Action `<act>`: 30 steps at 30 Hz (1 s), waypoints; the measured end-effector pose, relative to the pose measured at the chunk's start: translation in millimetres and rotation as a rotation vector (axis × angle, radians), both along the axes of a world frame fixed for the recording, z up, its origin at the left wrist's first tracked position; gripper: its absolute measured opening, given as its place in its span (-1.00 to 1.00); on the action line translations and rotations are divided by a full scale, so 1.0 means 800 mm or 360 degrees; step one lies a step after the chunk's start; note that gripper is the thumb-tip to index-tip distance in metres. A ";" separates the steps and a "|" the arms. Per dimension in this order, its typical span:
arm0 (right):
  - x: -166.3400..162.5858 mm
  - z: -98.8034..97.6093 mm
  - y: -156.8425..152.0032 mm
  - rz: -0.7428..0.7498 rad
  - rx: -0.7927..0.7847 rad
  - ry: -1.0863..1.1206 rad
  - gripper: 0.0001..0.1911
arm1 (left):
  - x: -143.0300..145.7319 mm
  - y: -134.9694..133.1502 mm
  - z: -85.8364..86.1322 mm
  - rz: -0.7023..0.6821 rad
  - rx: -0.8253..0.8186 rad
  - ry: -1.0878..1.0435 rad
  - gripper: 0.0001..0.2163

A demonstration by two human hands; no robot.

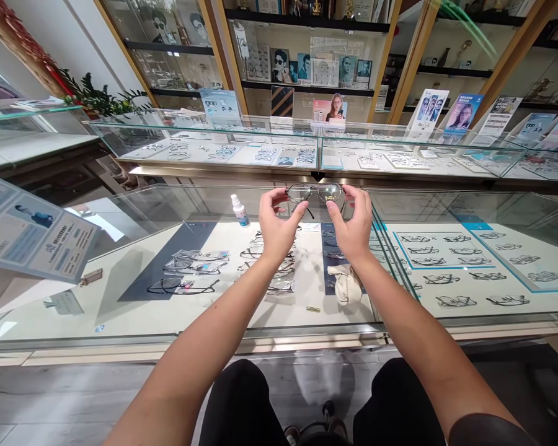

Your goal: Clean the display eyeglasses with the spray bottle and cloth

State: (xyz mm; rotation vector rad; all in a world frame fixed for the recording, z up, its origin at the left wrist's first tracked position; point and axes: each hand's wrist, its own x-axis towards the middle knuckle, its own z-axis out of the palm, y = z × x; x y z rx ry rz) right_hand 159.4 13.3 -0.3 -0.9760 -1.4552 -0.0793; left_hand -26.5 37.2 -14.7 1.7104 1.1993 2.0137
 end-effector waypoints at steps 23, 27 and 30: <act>0.003 0.009 0.004 0.0397 -0.0321 0.0573 -0.49 | -0.006 -0.011 0.016 0.0214 0.0485 0.0178 -0.47; 0.003 0.010 0.004 0.0427 -0.0362 0.0690 -0.48 | -0.003 -0.009 0.018 0.0043 0.0403 0.0035 -0.44; 0.003 0.010 0.007 0.0464 -0.0426 0.0787 -0.46 | -0.001 -0.006 0.018 -0.0079 0.0323 -0.0081 -0.40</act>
